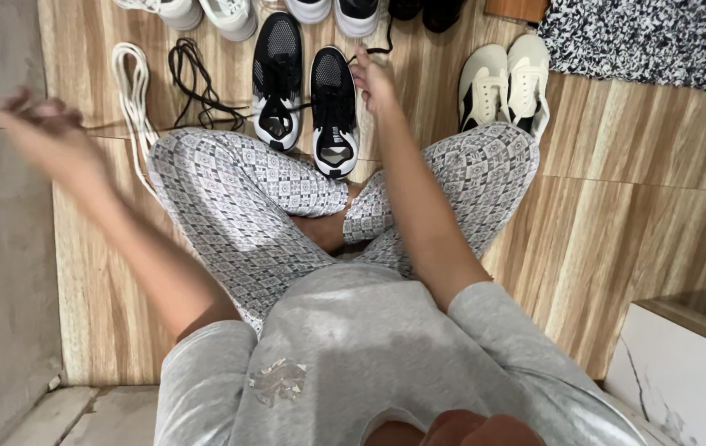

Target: The person sits on the floor and laces several pairs of sneakers. They thread white laces into a white sneaker, then black laces into a black sneaker, and finally white laces into a cream-colored sneaker, tying each pair.

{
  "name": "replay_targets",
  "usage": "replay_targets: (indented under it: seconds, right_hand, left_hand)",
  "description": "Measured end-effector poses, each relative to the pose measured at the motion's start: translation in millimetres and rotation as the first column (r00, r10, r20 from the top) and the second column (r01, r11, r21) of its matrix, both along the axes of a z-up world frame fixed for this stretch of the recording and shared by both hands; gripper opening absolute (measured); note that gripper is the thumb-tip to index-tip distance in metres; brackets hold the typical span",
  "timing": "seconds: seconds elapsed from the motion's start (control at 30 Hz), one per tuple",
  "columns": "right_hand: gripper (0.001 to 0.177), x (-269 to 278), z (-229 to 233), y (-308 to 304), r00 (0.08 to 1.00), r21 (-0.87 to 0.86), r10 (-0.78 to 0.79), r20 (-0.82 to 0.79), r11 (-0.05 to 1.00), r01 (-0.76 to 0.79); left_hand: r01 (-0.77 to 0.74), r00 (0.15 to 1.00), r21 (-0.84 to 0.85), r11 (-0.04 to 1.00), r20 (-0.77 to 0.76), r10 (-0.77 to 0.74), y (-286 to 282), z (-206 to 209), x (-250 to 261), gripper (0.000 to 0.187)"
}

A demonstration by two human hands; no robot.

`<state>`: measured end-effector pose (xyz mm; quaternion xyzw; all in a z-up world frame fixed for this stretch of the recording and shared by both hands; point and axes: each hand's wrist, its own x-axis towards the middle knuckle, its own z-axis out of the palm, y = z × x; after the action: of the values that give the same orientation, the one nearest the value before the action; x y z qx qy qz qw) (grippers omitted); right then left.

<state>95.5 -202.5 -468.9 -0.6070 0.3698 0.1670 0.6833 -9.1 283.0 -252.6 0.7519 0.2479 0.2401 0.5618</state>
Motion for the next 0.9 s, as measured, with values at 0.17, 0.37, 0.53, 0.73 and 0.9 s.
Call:
replay_targets:
  seconds: [0.17, 0.37, 0.53, 0.73, 0.9]
  right_hand:
    - [0.038, 16, 9, -11, 0.983, 0.251, 0.099, -0.157, 0.966, -0.058]
    - [0.022, 1, 51, 5, 0.989, 0.283, 0.123, 0.083, 0.948, -0.142]
    - [0.022, -47, 127, 35, 0.73, -0.107, 0.205, 0.652, 0.978, -0.18]
    - [0.02, -96, 195, 74, 0.72, -0.48, 0.426, 0.548, 0.865, -0.146]
    - [0.015, -119, 217, 98, 0.59, -0.717, 0.597, 0.544, 0.696, -0.044]
  left_hand:
    - [0.376, 0.908, 0.208, 0.903, -0.276, -0.314, -108, -31, 25, 0.02]
    - [0.73, 0.641, 0.05, 0.681, -0.395, -0.658, -254, -63, 76, 0.047]
    - [0.685, 0.402, -0.605, 0.406, -0.15, -0.903, -301, -70, 113, 0.057]
    - [0.787, 0.34, -0.547, 0.284, 0.0, -0.941, -293, 8, 108, 0.035]
    - [0.866, 0.491, -0.268, 0.423, 0.288, -0.822, -276, 72, 108, 0.022]
